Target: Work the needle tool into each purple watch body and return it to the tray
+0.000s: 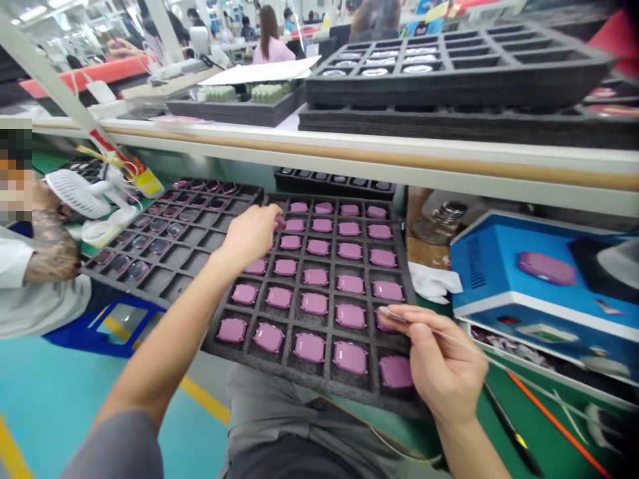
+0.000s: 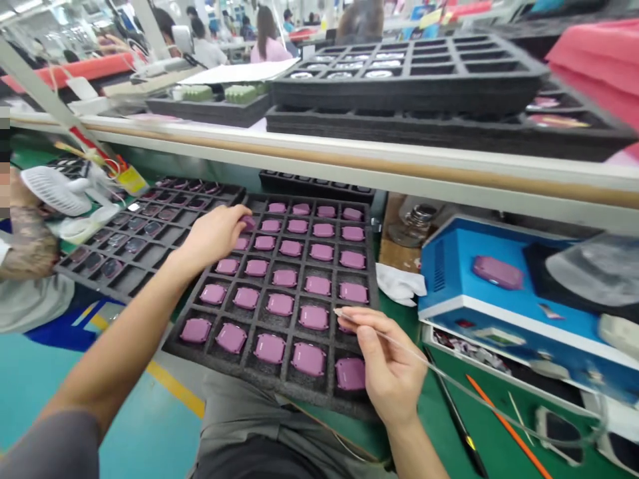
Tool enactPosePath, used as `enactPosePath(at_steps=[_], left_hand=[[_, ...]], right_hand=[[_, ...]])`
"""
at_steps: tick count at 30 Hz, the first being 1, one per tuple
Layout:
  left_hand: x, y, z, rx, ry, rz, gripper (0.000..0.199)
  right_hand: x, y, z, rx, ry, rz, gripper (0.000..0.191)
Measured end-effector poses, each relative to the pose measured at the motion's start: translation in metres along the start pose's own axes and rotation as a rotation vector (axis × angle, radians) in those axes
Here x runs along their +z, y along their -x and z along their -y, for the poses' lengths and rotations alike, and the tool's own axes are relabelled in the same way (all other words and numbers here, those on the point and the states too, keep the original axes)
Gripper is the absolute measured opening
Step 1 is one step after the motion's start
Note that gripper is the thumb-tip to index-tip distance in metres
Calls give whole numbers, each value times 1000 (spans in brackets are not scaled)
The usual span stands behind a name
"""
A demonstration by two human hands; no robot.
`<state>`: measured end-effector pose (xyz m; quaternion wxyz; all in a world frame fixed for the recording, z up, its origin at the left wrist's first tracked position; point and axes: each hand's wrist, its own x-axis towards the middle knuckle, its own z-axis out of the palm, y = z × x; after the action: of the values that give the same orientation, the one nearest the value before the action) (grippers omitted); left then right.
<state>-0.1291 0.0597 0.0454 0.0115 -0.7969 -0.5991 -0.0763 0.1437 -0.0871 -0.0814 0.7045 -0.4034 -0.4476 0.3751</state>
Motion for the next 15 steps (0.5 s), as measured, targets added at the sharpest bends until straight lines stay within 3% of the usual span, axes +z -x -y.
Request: enactPosePath(at_steps=[3,6,8,11,15], left_hand=[[8,-53,39,32,27,134,34],[27,-78,56,52,91,192,36],[33,-82,68,40,130,166,42],[27,-79,99,-59,146,41,46],[11,-68,151,-265,118,-91,32]], right_hand=[[1,1,0,6,25,-12,11],[2,-1,0,21,31,-54,13],[1,-2,-1,30,20,-87,14],[0,-3,-1,46,9,-111,16],[-1,-3,-1,45,10,-100,16]])
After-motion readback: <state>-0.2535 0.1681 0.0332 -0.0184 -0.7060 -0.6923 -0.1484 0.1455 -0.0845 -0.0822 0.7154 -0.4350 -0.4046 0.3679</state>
